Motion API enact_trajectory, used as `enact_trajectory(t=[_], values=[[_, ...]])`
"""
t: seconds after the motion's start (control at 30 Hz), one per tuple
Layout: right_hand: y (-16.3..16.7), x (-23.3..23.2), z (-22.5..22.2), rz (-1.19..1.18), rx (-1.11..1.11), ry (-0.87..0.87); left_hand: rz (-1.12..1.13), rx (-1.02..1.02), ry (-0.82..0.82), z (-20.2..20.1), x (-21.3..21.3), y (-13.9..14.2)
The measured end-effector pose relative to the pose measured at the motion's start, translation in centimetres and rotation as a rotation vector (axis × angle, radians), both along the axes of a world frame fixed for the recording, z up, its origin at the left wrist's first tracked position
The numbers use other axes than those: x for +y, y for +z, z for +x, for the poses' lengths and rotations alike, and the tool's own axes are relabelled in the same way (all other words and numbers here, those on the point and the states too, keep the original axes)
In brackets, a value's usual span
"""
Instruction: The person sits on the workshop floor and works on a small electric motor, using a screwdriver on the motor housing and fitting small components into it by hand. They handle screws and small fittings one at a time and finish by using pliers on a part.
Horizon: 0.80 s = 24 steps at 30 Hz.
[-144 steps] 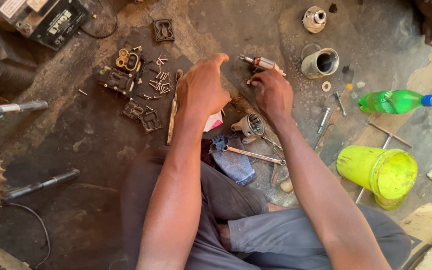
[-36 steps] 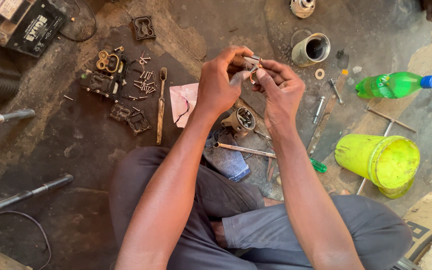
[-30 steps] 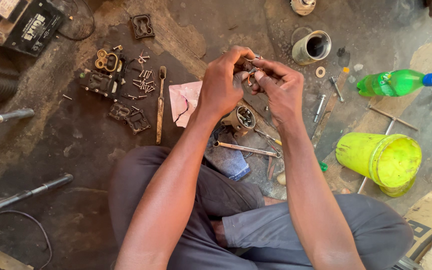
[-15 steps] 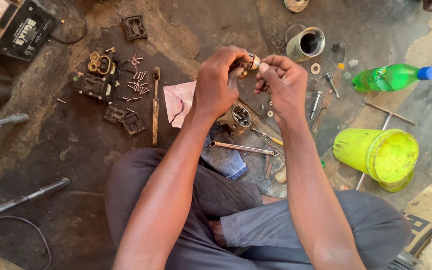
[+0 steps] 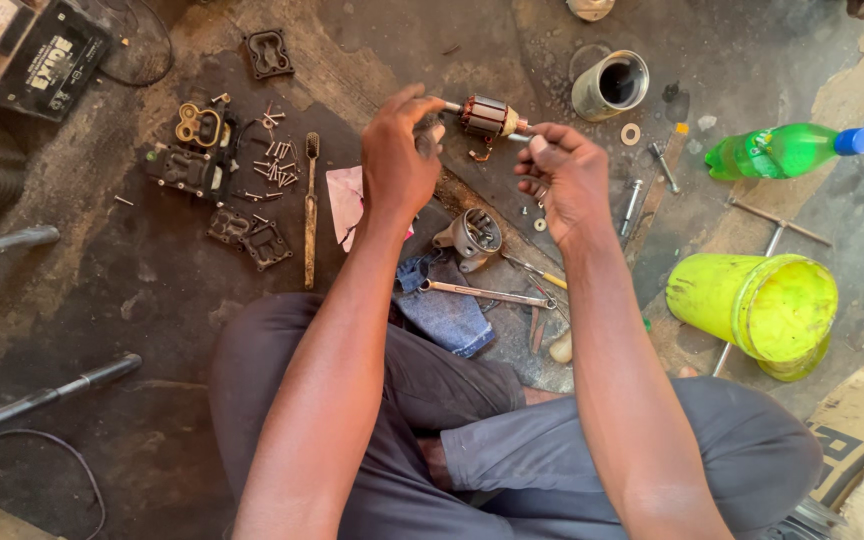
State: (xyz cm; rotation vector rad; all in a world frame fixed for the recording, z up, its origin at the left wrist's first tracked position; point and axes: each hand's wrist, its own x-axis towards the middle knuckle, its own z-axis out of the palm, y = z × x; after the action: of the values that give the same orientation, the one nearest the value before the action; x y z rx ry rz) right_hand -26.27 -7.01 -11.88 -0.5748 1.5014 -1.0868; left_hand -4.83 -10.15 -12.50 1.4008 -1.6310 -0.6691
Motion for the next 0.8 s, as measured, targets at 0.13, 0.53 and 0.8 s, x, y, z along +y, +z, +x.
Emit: enact_trajectory(t=[0.13, 0.53, 0.8], values=[[-0.4, -0.3, 2.0, -0.003, 0.083, 0.235, 0.221, 0.011, 0.008, 0.1, 0.0, 0.1], [-0.8, 0.7, 4.4, -0.309, 1.271, 0.512, 0.465, 0.281, 0.212, 1.1, -1.4, 0.9], [-0.1, 1.0, 4.5, -0.416, 1.284, 0.461, 0.338, 0.003, -0.033, 0.1, -0.5, 0.6]])
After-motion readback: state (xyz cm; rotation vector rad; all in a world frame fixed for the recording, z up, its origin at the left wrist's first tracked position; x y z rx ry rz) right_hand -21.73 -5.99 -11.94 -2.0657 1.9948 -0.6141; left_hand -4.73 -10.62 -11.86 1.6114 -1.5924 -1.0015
